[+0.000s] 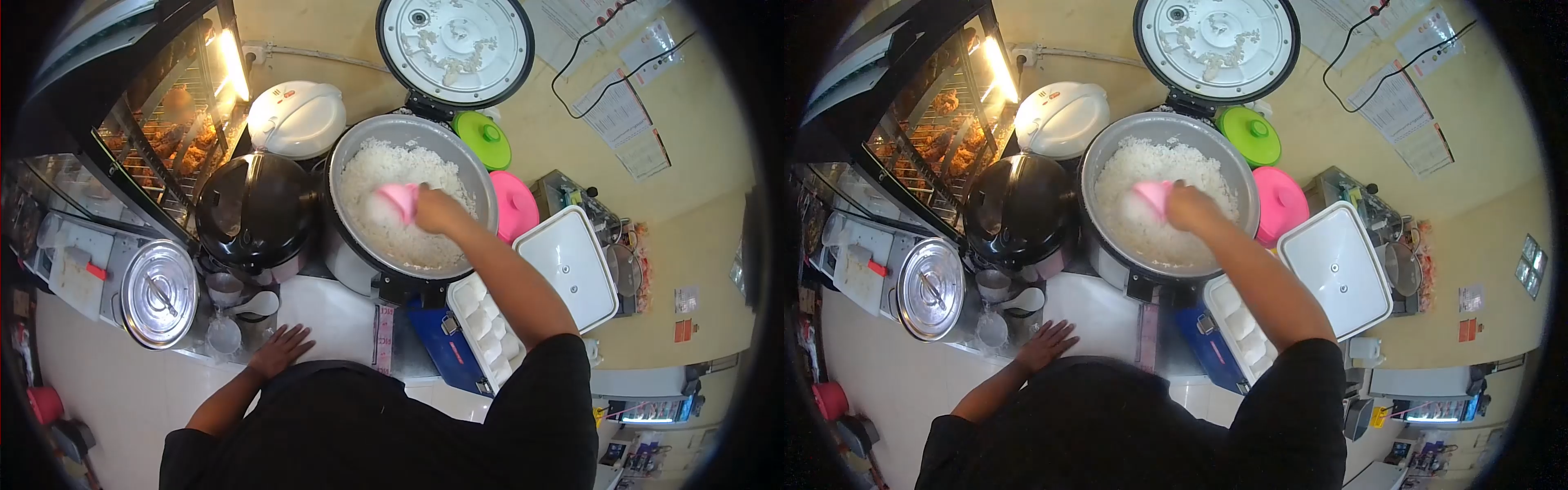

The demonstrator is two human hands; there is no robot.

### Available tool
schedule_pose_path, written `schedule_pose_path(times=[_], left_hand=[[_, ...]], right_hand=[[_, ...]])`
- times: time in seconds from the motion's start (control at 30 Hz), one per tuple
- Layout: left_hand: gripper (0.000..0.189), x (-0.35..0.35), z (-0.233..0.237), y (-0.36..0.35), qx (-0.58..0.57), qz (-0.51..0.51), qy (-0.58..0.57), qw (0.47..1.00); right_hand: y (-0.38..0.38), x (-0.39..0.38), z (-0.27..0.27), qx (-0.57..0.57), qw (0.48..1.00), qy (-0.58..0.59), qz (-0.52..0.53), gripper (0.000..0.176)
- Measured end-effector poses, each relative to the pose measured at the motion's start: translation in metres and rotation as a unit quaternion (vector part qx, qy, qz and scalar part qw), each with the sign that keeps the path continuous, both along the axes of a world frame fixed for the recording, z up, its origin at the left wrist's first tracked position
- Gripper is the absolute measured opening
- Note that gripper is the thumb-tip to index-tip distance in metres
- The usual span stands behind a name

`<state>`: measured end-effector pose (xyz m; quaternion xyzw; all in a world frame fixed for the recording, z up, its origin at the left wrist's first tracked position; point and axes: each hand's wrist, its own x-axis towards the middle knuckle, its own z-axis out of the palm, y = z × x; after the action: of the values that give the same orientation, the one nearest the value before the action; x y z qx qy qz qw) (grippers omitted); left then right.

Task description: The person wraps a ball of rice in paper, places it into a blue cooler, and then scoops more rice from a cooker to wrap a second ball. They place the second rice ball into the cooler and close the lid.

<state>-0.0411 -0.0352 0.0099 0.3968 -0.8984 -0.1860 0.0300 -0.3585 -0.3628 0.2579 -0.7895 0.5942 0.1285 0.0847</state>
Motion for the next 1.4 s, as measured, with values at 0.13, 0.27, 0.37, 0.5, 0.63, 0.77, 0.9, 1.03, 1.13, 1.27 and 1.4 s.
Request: schedule_pose_path(times=[0.13, 0.27, 0.37, 0.5, 0.63, 0.77, 0.9, 1.03, 1.13, 1.27, 1.4], left_hand=[[0.06, -0.001, 0.0, -0.001, -0.005, 0.0, -0.012, 1.0], [0.06, -0.001, 0.007, 0.0, 0.025, 0.012, 0.01, 1.0], [0.06, -0.001, 0.006, -0.002, 0.023, 0.003, -0.002, 1.0], [0.06, -0.002, 0.007, -0.003, 0.035, 0.005, -0.003, 0.999], [0.06, -0.002, 0.007, -0.004, 0.017, 0.0, -0.002, 1.0], [0.06, -0.002, 0.002, 0.0, 0.008, -0.001, -0.005, 1.0], [0.061, 0.0, 0.004, -0.001, -0.012, -0.006, -0.017, 1.0], [0.064, 0.0, 0.008, 0.0, -0.008, 0.001, 0.009, 1.0], [0.068, -0.002, 0.008, 0.004, -0.01, -0.001, 0.013, 1.0], [0.069, 0.001, 0.001, 0.004, -0.026, -0.003, 0.017, 1.0], [0.069, 0.0, 0.002, 0.004, -0.009, 0.004, 0.041, 0.999]], right_hand=[[0.034, 0.045, 0.016, 0.087, 0.994, -0.038, 0.05, 0.04], [0.049, 0.037, 0.042, 0.131, 0.988, -0.045, 0.067, 0.041], [0.059, 0.022, 0.055, 0.145, 0.985, -0.043, 0.085, 0.039], [0.036, -0.015, 0.065, 0.2, 0.96, -0.098, 0.169, 0.035], [0.014, -0.043, 0.073, 0.393, 0.895, -0.203, 0.061, 0.027], [0.023, -0.058, 0.074, 0.425, 0.814, -0.376, -0.123, 0.013], [0.057, -0.047, 0.085, 0.347, 0.732, -0.539, -0.231, 0.009], [0.08, -0.035, 0.083, 0.167, 0.766, -0.585, -0.206, 0.011], [0.049, -0.052, 0.031, -0.253, 0.92, -0.291, 0.072, 0.036], [0.061, -0.026, 0.049, -0.115, 0.987, -0.105, 0.039, 0.039], [0.028, -0.048, 0.026, -0.119, 0.987, -0.092, 0.058, 0.039]])
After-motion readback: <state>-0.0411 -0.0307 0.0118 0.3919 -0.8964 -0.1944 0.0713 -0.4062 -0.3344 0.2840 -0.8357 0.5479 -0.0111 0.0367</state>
